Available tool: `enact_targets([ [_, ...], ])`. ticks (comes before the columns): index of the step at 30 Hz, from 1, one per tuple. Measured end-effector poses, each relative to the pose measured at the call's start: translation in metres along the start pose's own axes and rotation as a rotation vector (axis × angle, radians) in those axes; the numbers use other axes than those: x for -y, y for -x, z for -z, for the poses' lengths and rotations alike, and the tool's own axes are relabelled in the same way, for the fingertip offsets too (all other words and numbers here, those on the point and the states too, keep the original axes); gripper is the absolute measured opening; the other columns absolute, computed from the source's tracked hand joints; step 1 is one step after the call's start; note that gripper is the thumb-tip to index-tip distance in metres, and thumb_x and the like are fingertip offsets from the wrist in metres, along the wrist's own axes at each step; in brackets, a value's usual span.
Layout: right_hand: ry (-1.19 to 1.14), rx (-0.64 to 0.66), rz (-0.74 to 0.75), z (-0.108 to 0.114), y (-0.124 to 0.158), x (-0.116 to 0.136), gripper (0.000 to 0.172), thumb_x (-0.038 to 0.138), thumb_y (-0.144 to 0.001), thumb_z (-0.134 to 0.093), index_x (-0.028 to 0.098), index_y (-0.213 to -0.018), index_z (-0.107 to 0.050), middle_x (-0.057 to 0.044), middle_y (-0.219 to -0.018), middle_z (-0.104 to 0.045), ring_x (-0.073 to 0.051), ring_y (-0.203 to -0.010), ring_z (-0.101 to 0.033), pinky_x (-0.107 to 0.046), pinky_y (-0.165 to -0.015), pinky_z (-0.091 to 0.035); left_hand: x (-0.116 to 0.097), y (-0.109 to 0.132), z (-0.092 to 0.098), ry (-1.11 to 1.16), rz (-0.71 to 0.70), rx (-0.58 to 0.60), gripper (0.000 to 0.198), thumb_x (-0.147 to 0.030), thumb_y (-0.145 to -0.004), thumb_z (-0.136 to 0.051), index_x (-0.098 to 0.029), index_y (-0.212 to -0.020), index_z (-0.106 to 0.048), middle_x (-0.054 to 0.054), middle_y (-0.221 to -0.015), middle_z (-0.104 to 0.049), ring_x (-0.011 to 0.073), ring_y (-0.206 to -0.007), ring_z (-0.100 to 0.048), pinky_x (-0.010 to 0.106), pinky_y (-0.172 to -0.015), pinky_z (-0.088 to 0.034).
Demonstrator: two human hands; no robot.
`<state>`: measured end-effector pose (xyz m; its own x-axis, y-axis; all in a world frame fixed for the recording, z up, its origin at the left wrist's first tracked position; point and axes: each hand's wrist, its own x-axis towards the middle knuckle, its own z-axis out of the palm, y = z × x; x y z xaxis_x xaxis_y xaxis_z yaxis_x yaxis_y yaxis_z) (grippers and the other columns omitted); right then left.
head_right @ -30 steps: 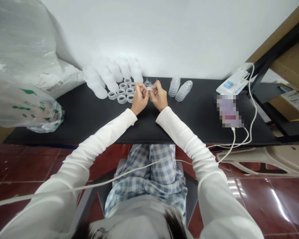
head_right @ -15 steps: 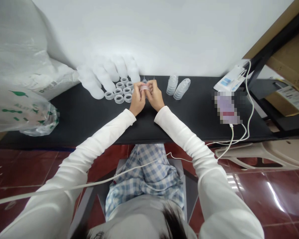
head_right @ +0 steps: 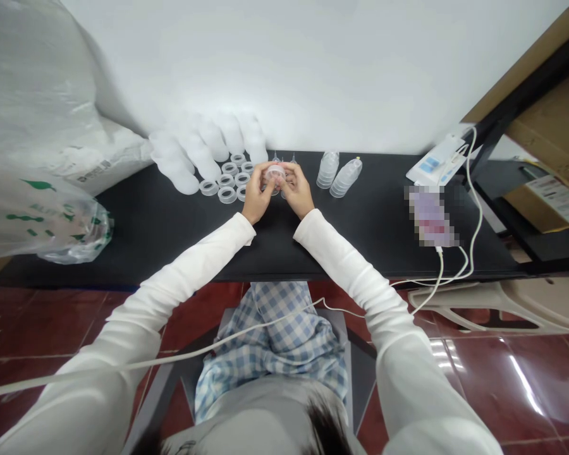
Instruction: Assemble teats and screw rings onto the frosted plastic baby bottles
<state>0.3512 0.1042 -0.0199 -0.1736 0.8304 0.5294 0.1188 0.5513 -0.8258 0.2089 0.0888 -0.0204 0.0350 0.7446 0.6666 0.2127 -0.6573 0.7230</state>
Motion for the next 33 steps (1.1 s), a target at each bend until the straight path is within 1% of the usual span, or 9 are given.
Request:
enact_targets([
  [4, 0.044, -0.065, -0.001, 0.000, 0.000, 0.004, 0.070, 0.084, -0.083, -0.058, 0.024, -0.120, -0.061, -0.009, -0.114, -0.070, -0.019, -0.093, -0.070, -0.038, -0.085, -0.064, 0.002, 0.001, -0.001, -0.015, 0.054, -0.021, 0.059, -0.071, -0.097, -0.048, -0.022, -0.128, -0.055, 0.013, -0.124, -0.069, 0.0191, -0.103, -0.071, 0.030, -0.084, -0.059],
  [7, 0.057, -0.080, 0.014, 0.000, 0.000, 0.003, 0.068, 0.081, -0.084, -0.060, 0.022, -0.119, -0.064, -0.009, -0.110, -0.071, -0.020, -0.092, -0.071, -0.039, -0.085, -0.064, 0.001, 0.001, -0.001, -0.046, 0.062, -0.038, 0.056, -0.069, -0.097, -0.051, -0.020, -0.126, -0.057, 0.011, -0.113, -0.072, 0.0174, -0.095, -0.071, 0.028, -0.079, -0.057],
  [11, 0.047, -0.097, -0.006, -0.001, 0.001, 0.004, 0.068, 0.081, -0.083, -0.062, 0.023, -0.117, -0.066, -0.006, -0.098, -0.071, -0.018, -0.082, -0.069, -0.036, -0.077, -0.064, -0.004, 0.001, 0.000, -0.034, 0.061, -0.058, 0.051, -0.064, -0.097, -0.056, -0.019, -0.120, -0.061, 0.007, -0.097, -0.071, 0.0156, -0.086, -0.069, 0.027, -0.075, -0.056],
  [16, 0.025, -0.156, -0.002, -0.005, 0.004, 0.012, 0.067, 0.083, -0.079, -0.064, 0.023, -0.109, -0.066, -0.003, -0.087, -0.069, -0.016, -0.073, -0.067, -0.032, -0.070, -0.063, -0.007, 0.002, -0.001, -0.014, 0.075, -0.074, 0.046, -0.062, -0.096, -0.060, -0.020, -0.116, -0.061, 0.004, -0.089, -0.069, 0.0135, -0.078, -0.067, 0.025, -0.071, -0.055],
  [20, 0.016, -0.130, -0.050, -0.007, 0.008, 0.012, 0.062, 0.082, -0.082, -0.061, 0.024, -0.107, -0.062, 0.000, -0.078, -0.065, -0.014, -0.063, -0.063, -0.031, -0.059, -0.061, -0.007, 0.003, -0.003, 0.003, 0.087, -0.094, 0.045, -0.064, -0.095, -0.060, -0.020, -0.109, -0.062, 0.001, -0.082, -0.065, 0.0123, -0.073, -0.063, 0.025, -0.068, -0.053],
  [23, 0.031, -0.092, -0.077, -0.009, 0.010, 0.007, 0.062, 0.081, -0.086, -0.056, 0.025, -0.111, -0.058, -0.001, -0.080, -0.066, -0.014, -0.061, -0.062, -0.031, -0.055, -0.060, -0.005, 0.003, -0.005, 0.022, 0.097, -0.113, 0.048, -0.068, -0.093, -0.060, -0.020, -0.103, -0.062, 0.001, -0.079, -0.062, 0.0120, -0.071, -0.061, 0.025, -0.066, -0.051],
  [28, 0.107, -0.031, -0.052, -0.009, 0.010, 0.001, 0.063, 0.081, -0.092, -0.046, 0.025, -0.121, -0.055, -0.005, -0.090, -0.067, -0.016, -0.074, -0.067, -0.032, -0.062, -0.062, 0.000, 0.002, -0.003, 0.086, 0.132, -0.077, 0.053, -0.072, -0.091, -0.058, -0.021, -0.103, -0.061, -0.001, -0.074, -0.056, 0.0108, -0.066, -0.059, 0.024, -0.061, -0.050],
  [30, 0.137, -0.019, -0.033, -0.006, 0.009, 0.002, 0.064, 0.080, -0.093, -0.044, 0.025, -0.124, -0.053, -0.006, -0.094, -0.067, -0.017, -0.077, -0.068, -0.032, -0.064, -0.062, 0.000, 0.002, 0.000, 0.116, 0.118, -0.040, 0.053, -0.073, -0.091, -0.056, -0.022, -0.106, -0.061, 0.000, -0.077, -0.058, 0.0111, -0.067, -0.061, 0.024, -0.062, -0.052],
  [33, 0.156, -0.001, -0.008, -0.002, 0.007, 0.005, 0.068, 0.081, -0.094, -0.040, 0.024, -0.128, -0.051, -0.008, -0.101, -0.068, -0.018, -0.081, -0.069, -0.034, -0.067, -0.063, -0.003, 0.002, 0.003, 0.141, 0.076, 0.033, 0.053, -0.072, -0.094, -0.054, -0.023, -0.114, -0.060, 0.004, -0.091, -0.067, 0.0130, -0.076, -0.067, 0.026, -0.069, -0.057],
])
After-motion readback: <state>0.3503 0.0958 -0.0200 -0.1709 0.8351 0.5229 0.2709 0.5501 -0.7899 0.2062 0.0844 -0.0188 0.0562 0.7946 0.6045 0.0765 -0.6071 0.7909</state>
